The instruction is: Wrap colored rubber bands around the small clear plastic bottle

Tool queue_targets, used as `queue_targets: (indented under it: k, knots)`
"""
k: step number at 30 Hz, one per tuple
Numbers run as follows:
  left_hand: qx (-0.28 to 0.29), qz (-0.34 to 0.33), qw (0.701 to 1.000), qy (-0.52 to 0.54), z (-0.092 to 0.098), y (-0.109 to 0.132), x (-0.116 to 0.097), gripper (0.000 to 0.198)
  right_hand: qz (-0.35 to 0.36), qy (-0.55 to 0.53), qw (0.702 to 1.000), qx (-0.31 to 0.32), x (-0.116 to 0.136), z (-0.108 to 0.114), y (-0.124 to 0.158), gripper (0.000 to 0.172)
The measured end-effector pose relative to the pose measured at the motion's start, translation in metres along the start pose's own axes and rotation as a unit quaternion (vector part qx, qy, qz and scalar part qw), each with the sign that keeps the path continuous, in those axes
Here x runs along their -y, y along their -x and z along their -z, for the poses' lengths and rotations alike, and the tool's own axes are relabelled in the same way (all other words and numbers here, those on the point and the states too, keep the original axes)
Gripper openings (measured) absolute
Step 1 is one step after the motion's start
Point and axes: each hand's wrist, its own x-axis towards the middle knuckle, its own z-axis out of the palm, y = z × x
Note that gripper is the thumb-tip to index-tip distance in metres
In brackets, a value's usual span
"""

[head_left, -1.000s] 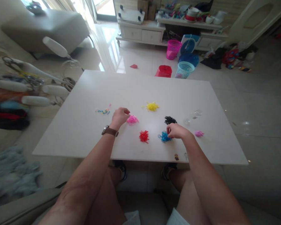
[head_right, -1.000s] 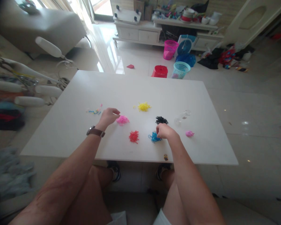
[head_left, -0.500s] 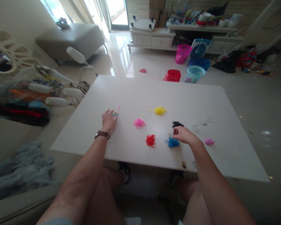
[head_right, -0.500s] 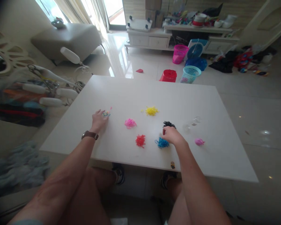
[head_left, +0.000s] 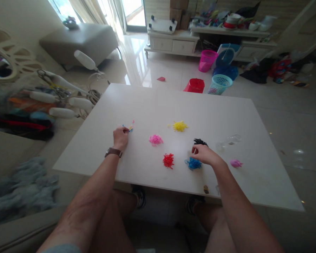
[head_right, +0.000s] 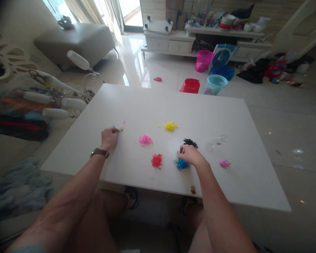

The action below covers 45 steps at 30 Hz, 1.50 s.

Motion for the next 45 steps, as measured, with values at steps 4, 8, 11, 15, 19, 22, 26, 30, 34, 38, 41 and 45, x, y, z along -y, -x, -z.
queue_targets:
  k: [4,8,11,15,19,22,26,30,34,38,41,45]
  knots:
    - [-0.015,0.112,0.978,0.178,0.005,0.0,-0.013,0.012,0.015,-0.01,1.0,-0.011,0.0,-0.002,0.0,0.012]
    - [0.055,0.198,0.861,0.466,0.009,-0.001,-0.041,0.016,0.02,-0.007,0.999,-0.034,0.004,-0.003,0.002,0.011]
    - [0.13,0.206,0.788,0.565,0.006,0.009,-0.072,0.019,0.034,-0.015,0.997,-0.062,0.011,-0.002,0.004,0.009]
    - [0.269,0.224,0.736,0.58,-0.012,0.036,-0.117,0.02,0.097,-0.077,0.983,-0.138,0.028,0.0,0.005,0.005]
    - [0.387,0.186,0.707,0.563,-0.03,0.065,-0.155,0.02,0.167,-0.238,0.932,-0.216,0.05,0.001,0.006,0.017]
    - [0.422,0.156,0.693,0.564,-0.039,0.082,-0.173,0.024,0.197,-0.326,0.897,-0.224,0.062,-0.001,0.005,0.036]
    - [0.413,0.159,0.676,0.589,-0.045,0.095,-0.188,0.025,0.205,-0.34,0.882,-0.254,0.067,-0.006,0.003,0.027]
    - [0.39,0.199,0.677,0.591,-0.045,0.099,-0.196,0.02,0.172,-0.34,0.876,-0.295,0.064,-0.009,0.001,0.014]
    - [0.393,0.218,0.677,0.583,-0.042,0.099,-0.197,0.017,0.156,-0.342,0.881,-0.286,0.059,-0.009,-0.001,0.012]
    - [0.401,0.217,0.671,0.585,-0.042,0.1,-0.196,0.019,0.149,-0.342,0.883,-0.284,0.057,-0.009,-0.001,0.012]
    - [0.404,0.195,0.684,0.575,-0.04,0.096,-0.194,0.021,0.13,-0.328,0.889,-0.293,0.055,-0.004,0.0,0.012]
    - [0.341,0.106,0.808,0.469,-0.032,0.08,-0.179,0.016,0.084,-0.238,0.924,-0.288,0.041,0.007,0.003,0.012]
